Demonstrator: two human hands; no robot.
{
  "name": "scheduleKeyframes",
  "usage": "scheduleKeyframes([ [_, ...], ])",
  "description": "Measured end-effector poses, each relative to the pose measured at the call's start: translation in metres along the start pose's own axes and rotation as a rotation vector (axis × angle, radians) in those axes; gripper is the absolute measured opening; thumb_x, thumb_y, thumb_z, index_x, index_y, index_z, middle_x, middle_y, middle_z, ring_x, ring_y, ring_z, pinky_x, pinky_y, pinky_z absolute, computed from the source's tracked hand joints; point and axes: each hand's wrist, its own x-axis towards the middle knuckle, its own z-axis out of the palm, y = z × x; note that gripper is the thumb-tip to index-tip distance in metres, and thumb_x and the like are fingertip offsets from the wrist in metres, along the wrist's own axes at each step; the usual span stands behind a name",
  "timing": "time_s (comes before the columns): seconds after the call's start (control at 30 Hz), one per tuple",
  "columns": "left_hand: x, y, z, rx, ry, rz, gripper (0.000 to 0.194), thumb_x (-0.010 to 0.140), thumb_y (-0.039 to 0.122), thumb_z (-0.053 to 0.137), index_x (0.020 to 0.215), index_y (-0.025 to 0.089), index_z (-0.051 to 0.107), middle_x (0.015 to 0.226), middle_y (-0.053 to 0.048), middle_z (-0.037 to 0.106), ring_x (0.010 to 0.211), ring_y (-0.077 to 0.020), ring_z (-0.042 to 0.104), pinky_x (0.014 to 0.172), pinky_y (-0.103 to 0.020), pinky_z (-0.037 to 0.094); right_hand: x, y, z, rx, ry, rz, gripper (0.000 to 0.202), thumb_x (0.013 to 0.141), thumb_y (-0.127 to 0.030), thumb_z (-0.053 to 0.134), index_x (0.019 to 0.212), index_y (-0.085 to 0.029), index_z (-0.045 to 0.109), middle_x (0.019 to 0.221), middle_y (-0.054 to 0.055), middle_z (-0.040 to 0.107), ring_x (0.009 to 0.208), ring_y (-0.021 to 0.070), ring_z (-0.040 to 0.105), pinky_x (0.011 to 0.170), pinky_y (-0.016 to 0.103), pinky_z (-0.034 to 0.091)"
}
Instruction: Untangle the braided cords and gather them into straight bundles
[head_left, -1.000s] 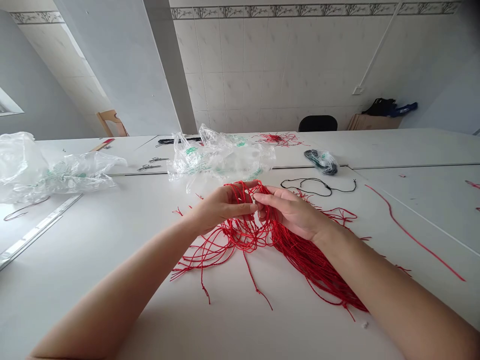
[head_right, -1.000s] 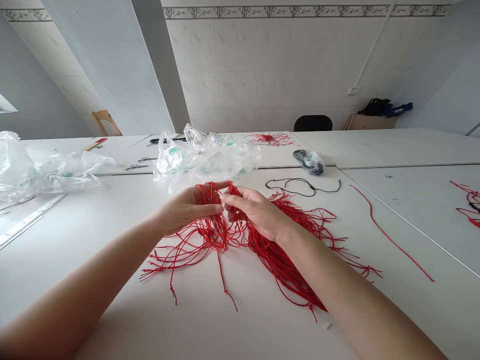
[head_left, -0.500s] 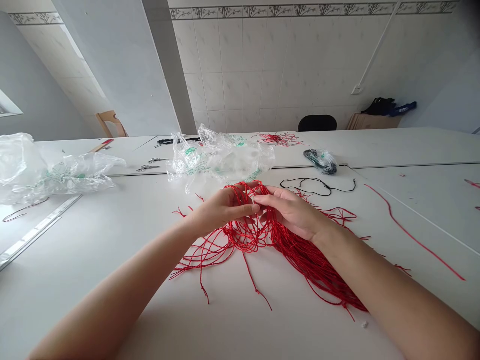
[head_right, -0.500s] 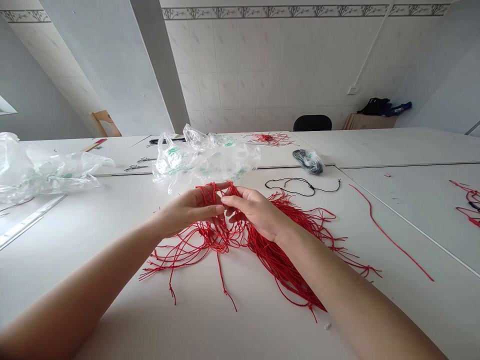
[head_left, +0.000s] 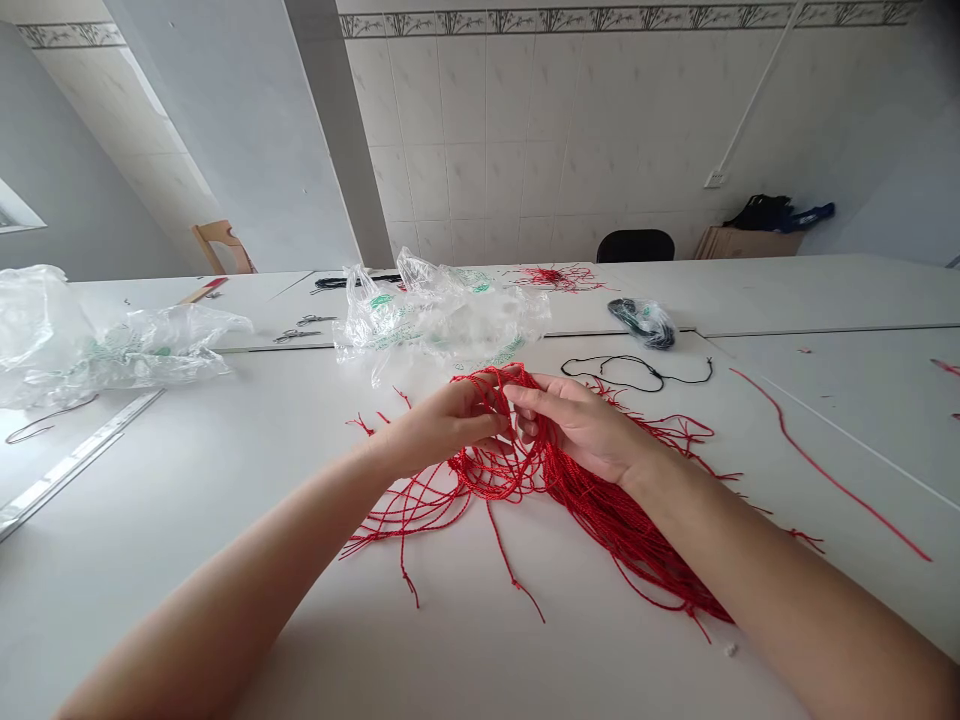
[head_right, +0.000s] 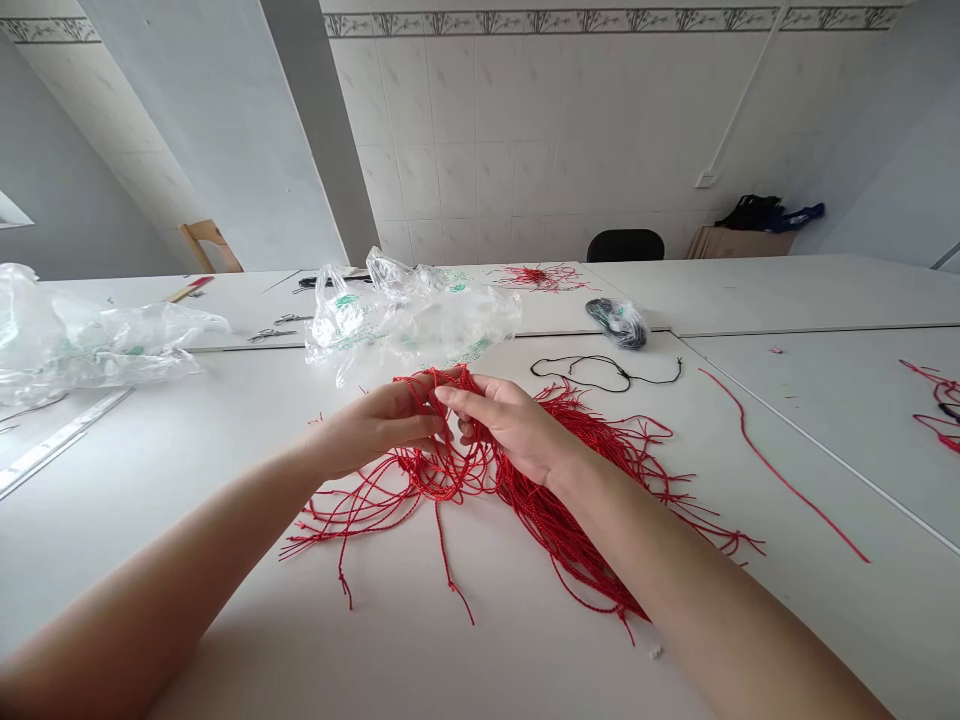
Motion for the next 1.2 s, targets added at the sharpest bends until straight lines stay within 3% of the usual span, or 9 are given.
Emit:
scheduleKeyframes([
  [0.2, 0.0, -0.001, 0.0, 0.016, -0.028, 0.015, 0.021, 0.09, 0.013, 0.058, 0.11, 0.017, 0.063, 0.09, -0.005, 0.068, 0.083, -0.0159, 0.069, 0.077, -0.029, 0.061, -0.001, -0.002, 0.003, -0.013, 0.007, 0.0, 0.02, 0.08, -0.034, 0.08, 0.088, -0.019, 0.07, 0.072, -0.004, 0.053, 0.062, 0.0086, 0.043, 0.063, 0.025, 0.035],
  [0.4, -0.001, 0.003, -0.001, 0.011, -0.008, -0.003, 0.014, 0.089, 0.021, 0.064, 0.102, 0.016, 0.065, 0.091, -0.004, 0.065, 0.08, -0.0154, 0.068, 0.075, -0.03, 0.062, -0.002, -0.005, 0.002, 0.037, 0.068, 0.008, 0.011, 0.086, -0.028, 0.069, 0.086, -0.018, 0.068, 0.081, 0.001, 0.061, 0.07, 0.0131, 0.053, 0.068, 0.029, 0.04],
  [0.53, -0.002, 0.005, -0.001, 0.023, -0.015, 0.013, 0.016, 0.09, 0.023, 0.064, 0.104, 0.017, 0.066, 0.09, -0.004, 0.065, 0.078, -0.0142, 0.066, 0.073, -0.029, 0.061, 0.0, -0.004, 0.0, 0.027, 0.038, -0.008, 0.01, 0.086, -0.022, 0.061, 0.078, -0.018, 0.065, 0.077, 0.001, 0.061, 0.068, 0.0138, 0.053, 0.068, 0.031, 0.04],
  [0.63, -0.002, 0.007, 0.0, 0.027, -0.05, 0.027, 0.021, 0.092, 0.022, 0.06, 0.112, 0.017, 0.065, 0.1, -0.008, 0.068, 0.089, -0.0169, 0.066, 0.073, -0.028, 0.059, 0.0, -0.003, 0.0, -0.007, 0.022, 0.019, 0.009, 0.084, -0.017, 0.057, 0.082, -0.018, 0.066, 0.071, -0.001, 0.057, 0.065, 0.0132, 0.05, 0.069, 0.031, 0.039],
  [0.77, -0.002, 0.008, 0.0, 0.049, -0.082, 0.02, 0.026, 0.094, 0.022, 0.059, 0.119, 0.018, 0.063, 0.109, -0.01, 0.069, 0.1, -0.0195, 0.065, 0.076, -0.029, 0.058, -0.003, -0.004, 0.002, -0.084, 0.016, 0.01, 0.015, 0.087, -0.027, 0.063, 0.074, -0.019, 0.061, 0.071, -0.001, 0.053, 0.066, 0.0129, 0.048, 0.069, 0.031, 0.038],
  [0.87, -0.001, 0.005, -0.001, 0.043, -0.07, 0.02, 0.027, 0.093, 0.02, 0.059, 0.12, 0.02, 0.061, 0.106, -0.008, 0.068, 0.095, -0.0174, 0.065, 0.075, -0.029, 0.058, -0.004, -0.005, 0.002, -0.138, -0.027, -0.004, 0.018, 0.086, -0.036, 0.073, 0.088, -0.019, 0.068, 0.077, -0.002, 0.055, 0.069, 0.0121, 0.046, 0.072, 0.03, 0.038],
  [0.97, 0.0, 0.0, -0.003, 0.04, -0.047, 0.024, 0.019, 0.093, 0.018, 0.06, 0.111, 0.019, 0.062, 0.102, -0.006, 0.066, 0.09, -0.0152, 0.064, 0.075, -0.029, 0.059, -0.003, -0.004, 0.002, -0.161, -0.048, -0.007, 0.026, 0.082, -0.036, 0.078, 0.102, -0.02, 0.071, 0.088, -0.001, 0.059, 0.07, 0.0108, 0.045, 0.071, 0.029, 0.037],
  [1.07, 0.001, -0.003, -0.003, 0.038, -0.047, 0.02, 0.014, 0.091, 0.019, 0.063, 0.105, 0.018, 0.062, 0.103, -0.006, 0.065, 0.09, -0.0154, 0.064, 0.077, -0.03, 0.059, -0.002, -0.004, 0.003, -0.133, -0.019, 0.008, 0.026, 0.081, -0.035, 0.08, 0.102, -0.021, 0.073, 0.092, -0.001, 0.061, 0.07, 0.0103, 0.046, 0.07, 0.028, 0.038],
  [1.2, 0.0, -0.005, -0.005, 0.052, -0.025, 0.002, 0.022, 0.089, 0.024, 0.067, 0.109, 0.018, 0.062, 0.102, -0.007, 0.064, 0.084, -0.0164, 0.066, 0.076, -0.034, 0.058, -0.004, -0.006, 0.006, -0.025, 0.044, -0.013, 0.017, 0.084, -0.033, 0.076, 0.098, -0.022, 0.074, 0.093, 0.0, 0.066, 0.079, 0.0127, 0.056, 0.077, 0.028, 0.044],
])
